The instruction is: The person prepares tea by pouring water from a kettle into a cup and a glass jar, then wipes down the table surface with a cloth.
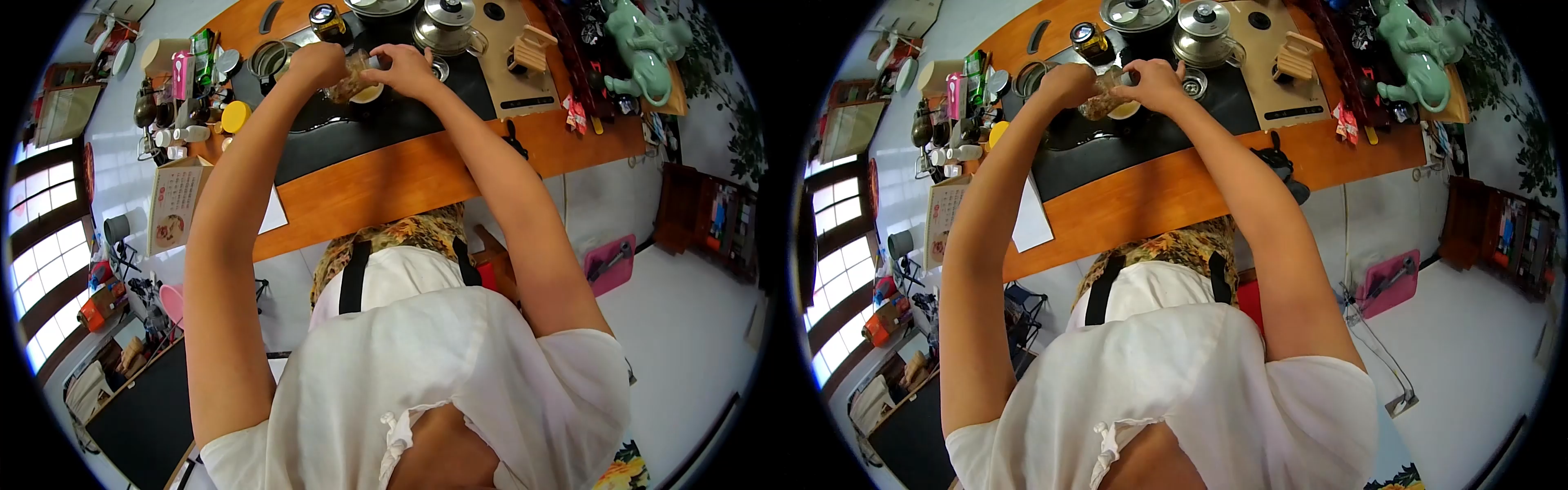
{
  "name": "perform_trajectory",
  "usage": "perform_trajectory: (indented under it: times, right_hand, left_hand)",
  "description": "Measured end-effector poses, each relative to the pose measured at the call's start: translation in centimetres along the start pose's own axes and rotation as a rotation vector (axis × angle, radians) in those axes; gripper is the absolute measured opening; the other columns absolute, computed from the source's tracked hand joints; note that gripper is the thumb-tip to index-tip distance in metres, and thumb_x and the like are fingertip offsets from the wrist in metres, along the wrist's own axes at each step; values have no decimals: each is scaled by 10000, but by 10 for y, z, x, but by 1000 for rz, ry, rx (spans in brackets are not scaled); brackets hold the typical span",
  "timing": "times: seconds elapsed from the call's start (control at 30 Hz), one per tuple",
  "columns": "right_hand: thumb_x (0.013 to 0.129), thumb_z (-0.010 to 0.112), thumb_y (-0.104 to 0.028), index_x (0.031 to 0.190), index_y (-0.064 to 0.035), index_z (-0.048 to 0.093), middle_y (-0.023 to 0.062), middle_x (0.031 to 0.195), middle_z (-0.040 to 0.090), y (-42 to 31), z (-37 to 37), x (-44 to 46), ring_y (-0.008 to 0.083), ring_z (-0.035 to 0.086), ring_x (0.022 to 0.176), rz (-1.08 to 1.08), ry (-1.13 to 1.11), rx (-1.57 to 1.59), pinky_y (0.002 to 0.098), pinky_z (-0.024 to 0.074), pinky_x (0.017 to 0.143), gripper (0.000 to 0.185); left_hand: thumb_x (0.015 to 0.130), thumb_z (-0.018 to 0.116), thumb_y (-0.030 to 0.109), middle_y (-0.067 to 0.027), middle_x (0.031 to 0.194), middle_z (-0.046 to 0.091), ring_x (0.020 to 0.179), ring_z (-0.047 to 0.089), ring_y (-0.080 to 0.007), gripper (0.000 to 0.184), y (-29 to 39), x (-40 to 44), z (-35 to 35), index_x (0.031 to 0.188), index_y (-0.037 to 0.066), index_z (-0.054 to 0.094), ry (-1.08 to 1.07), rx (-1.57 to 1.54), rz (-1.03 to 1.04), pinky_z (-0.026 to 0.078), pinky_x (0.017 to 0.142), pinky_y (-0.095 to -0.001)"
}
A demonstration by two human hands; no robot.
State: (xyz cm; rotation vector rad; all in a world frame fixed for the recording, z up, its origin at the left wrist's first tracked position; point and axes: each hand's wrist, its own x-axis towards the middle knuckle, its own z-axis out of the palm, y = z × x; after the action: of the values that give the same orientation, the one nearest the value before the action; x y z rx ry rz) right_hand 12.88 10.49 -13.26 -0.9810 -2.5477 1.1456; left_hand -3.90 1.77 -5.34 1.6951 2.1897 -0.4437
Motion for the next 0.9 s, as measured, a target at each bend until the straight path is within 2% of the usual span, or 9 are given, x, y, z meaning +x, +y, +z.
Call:
perform_trajectory:
  times: [0.03,0.13,0.23,0.33,0.43,0.53,0.63,0.73,0.9]
  right_hand:
    - [697,781,-633,1180,-193,703,35,1080,683,-1,-1,-1,272,580,1161,4,-2,17,680,81,1140,658]
    - [751,745,-623,1214,-213,688,28,1069,696,-4,-4,-4,243,632,1088,-2,11,-48,664,172,1131,620]
    - [708,780,-625,1184,-186,696,27,1073,683,-2,-3,-5,256,557,1190,17,22,42,675,85,1142,652]
    - [705,776,-635,1185,-190,694,27,1070,685,-1,-1,-6,259,545,1211,5,75,31,671,93,1142,660]
    - [705,773,-641,1188,-188,694,30,1075,687,-1,-2,-7,267,543,1217,20,64,77,669,92,1144,667]
    - [709,770,-648,1195,-184,693,35,1074,689,0,0,-9,268,551,1207,11,88,117,659,124,1132,676]
    - [714,766,-660,1199,-180,692,35,1072,692,-3,1,-11,257,564,1186,35,107,113,600,194,1114,687]
    - [750,746,-655,1239,-152,687,75,1143,717,-6,0,-16,242,648,1118,20,151,59,451,346,1055,704]
    - [743,788,-616,1239,-122,686,91,1158,711,-4,5,-18,240,647,1134,29,179,135,401,445,1002,708]
  left_hand:
    - [838,674,265,-178,1059,731,998,707,-349,321,2,-2,-5,1034,20,748,-2,5,3,571,832,-446]
    - [835,652,227,-181,1066,730,1003,707,-351,305,6,-4,-11,1044,28,749,7,26,-10,573,828,-453]
    - [835,647,202,-182,1075,729,1006,707,-354,290,8,-5,-17,1046,31,751,11,51,14,575,820,-456]
    - [830,659,180,-173,1077,732,1009,708,-352,282,7,-1,-16,1056,41,752,9,81,19,577,816,-449]
    - [855,695,317,-195,998,726,960,700,-377,322,4,2,-14,988,28,749,52,90,53,561,804,-479]
    - [844,683,268,-196,994,727,947,705,-371,293,8,-1,-22,987,20,747,48,99,51,567,787,-473]
    - [826,676,161,-154,1058,739,999,714,-336,258,17,-7,-34,1049,60,759,16,136,9,578,800,-438]
    - [834,674,171,-152,1051,741,990,717,-330,247,18,-7,-36,1037,64,764,33,149,12,577,795,-439]
    - [846,656,170,-148,1049,742,988,720,-320,242,24,-12,-46,1036,69,765,21,171,35,577,799,-434]
